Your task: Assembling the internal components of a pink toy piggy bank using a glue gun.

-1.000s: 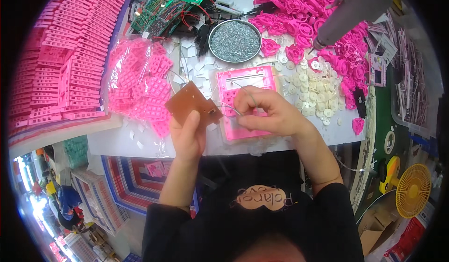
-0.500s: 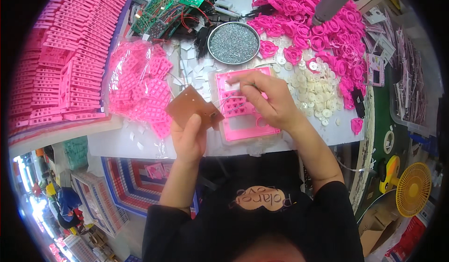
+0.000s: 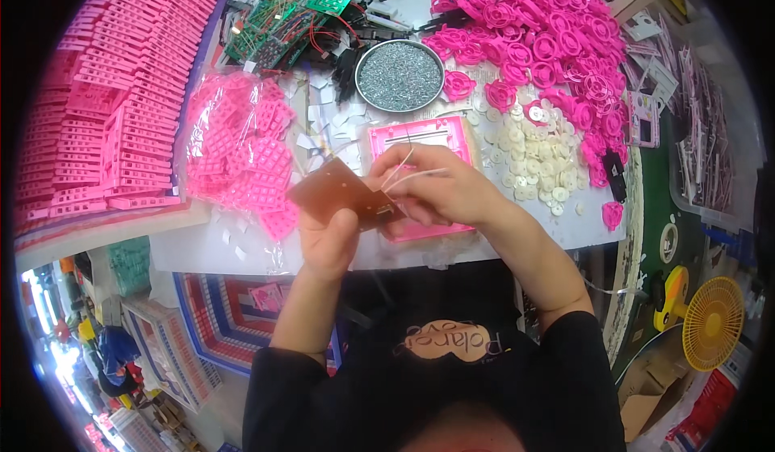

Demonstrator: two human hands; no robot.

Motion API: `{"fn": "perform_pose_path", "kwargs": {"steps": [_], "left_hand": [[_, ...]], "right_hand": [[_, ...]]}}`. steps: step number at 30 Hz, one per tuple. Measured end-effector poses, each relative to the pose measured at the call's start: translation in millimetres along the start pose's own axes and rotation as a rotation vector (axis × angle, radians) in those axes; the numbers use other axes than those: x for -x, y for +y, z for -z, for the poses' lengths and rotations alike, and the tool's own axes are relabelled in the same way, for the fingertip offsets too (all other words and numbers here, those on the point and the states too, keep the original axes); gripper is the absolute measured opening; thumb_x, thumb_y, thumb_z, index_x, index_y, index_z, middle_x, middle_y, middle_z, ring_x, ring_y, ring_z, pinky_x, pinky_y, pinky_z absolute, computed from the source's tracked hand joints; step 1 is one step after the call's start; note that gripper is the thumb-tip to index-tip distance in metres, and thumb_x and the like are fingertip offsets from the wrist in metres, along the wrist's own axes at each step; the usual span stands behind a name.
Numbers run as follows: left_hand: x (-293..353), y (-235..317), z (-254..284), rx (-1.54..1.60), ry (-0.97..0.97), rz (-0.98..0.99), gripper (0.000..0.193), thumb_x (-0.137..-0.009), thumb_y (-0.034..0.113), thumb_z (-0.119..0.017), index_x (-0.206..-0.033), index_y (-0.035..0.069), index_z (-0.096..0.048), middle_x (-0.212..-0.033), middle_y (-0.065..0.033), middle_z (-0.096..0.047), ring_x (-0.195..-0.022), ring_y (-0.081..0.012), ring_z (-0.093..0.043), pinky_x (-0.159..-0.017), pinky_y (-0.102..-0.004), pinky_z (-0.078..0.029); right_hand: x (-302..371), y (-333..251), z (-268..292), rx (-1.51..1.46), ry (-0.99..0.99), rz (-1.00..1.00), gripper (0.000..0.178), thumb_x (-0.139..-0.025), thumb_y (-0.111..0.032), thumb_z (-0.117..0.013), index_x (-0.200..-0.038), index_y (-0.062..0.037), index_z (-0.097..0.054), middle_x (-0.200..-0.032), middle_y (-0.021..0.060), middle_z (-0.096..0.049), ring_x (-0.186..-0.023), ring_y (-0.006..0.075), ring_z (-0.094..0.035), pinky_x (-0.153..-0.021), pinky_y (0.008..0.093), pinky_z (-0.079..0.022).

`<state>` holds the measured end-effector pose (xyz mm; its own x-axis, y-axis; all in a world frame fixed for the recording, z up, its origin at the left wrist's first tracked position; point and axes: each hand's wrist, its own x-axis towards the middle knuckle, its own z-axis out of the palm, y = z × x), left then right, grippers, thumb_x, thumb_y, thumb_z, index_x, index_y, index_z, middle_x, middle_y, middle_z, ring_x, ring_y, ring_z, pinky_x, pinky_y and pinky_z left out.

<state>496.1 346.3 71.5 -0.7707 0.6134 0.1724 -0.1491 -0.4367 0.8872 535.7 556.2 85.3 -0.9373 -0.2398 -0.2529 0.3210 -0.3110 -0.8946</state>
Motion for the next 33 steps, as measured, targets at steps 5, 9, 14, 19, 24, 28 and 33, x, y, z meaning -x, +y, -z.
{"fn": "perform_pose_path", "kwargs": {"steps": [5,9,14,19,24,28,33], "left_hand": [[1,9,6,-0.257,0.124,0.003,0.040,-0.101,0.027,-0.059,-0.121,-0.008,-0.059,-0.104,-0.0216,-0.068,-0.072,-0.0230,-0.065,-0.065,-0.0340,-0.054],[13,22,7,-0.193,0.014,0.266,0.033,-0.100,0.007,-0.057,-0.131,-0.005,-0.058,-0.113,-0.0135,-0.070,-0.082,-0.0156,-0.064,-0.067,-0.0287,-0.052],[24,27,-13,-0.383,-0.176,0.553,0.029,-0.099,0.006,-0.058,-0.125,-0.007,-0.062,-0.099,-0.0107,-0.072,-0.073,-0.0108,-0.064,-0.064,-0.0228,-0.050],[4,24,-39,-0.789,-0.666,0.206,0.029,-0.089,0.004,-0.072,-0.118,0.006,-0.071,-0.098,-0.0120,-0.074,-0.084,-0.0272,-0.073,-0.073,-0.0339,-0.056],[21,12,-35,-0.809,-0.723,0.179,0.028,-0.089,0.014,-0.074,-0.117,0.013,-0.070,-0.108,-0.0107,-0.071,-0.096,-0.0303,-0.069,-0.077,-0.0394,-0.057],[36,6,-32,-0.568,-0.528,0.502,0.032,-0.096,0.006,-0.066,-0.127,0.003,-0.062,-0.114,-0.0115,-0.068,-0.091,-0.0201,-0.071,-0.077,-0.0330,-0.058],[64,-23,-13,0.115,-0.240,0.840,0.064,-0.102,0.008,-0.056,-0.157,0.006,-0.023,-0.143,-0.0167,-0.050,-0.110,-0.0243,-0.065,-0.089,-0.0369,-0.056]], "right_hand": [[46,-9,9,-0.082,0.413,0.121,0.023,-0.106,-0.017,-0.049,-0.118,-0.0034,-0.064,-0.062,-0.0002,-0.056,-0.049,0.0057,-0.053,-0.044,0.0202,-0.040],[126,-4,44,0.208,0.409,-0.141,0.021,-0.104,-0.014,-0.054,-0.116,-0.0016,-0.065,-0.063,0.0018,-0.061,-0.047,0.0067,-0.053,-0.046,0.0218,-0.041],[180,-1,59,1.077,0.672,-0.062,0.036,-0.094,-0.022,-0.067,-0.123,-0.0016,-0.065,-0.099,0.0139,-0.071,-0.087,0.0220,-0.067,-0.075,0.0338,-0.053],[155,-35,39,1.147,0.131,0.381,0.070,-0.086,-0.052,-0.071,-0.135,-0.0032,-0.060,-0.140,0.0214,-0.055,-0.134,0.0408,-0.046,-0.111,0.0510,-0.037],[88,-19,14,0.986,-0.378,0.404,0.072,-0.091,-0.052,-0.066,-0.145,-0.0068,-0.054,-0.149,0.0236,-0.047,-0.139,0.0451,-0.038,-0.115,0.0538,-0.032],[69,-1,13,0.683,-0.420,0.132,0.048,-0.095,-0.025,-0.067,-0.140,-0.0094,-0.058,-0.132,0.0163,-0.059,-0.126,0.0367,-0.054,-0.108,0.0411,-0.045],[38,2,18,0.704,-0.040,0.203,0.031,-0.093,-0.013,-0.068,-0.123,-0.0024,-0.070,-0.098,0.0128,-0.075,-0.083,0.0196,-0.071,-0.080,0.0326,-0.056]]}}
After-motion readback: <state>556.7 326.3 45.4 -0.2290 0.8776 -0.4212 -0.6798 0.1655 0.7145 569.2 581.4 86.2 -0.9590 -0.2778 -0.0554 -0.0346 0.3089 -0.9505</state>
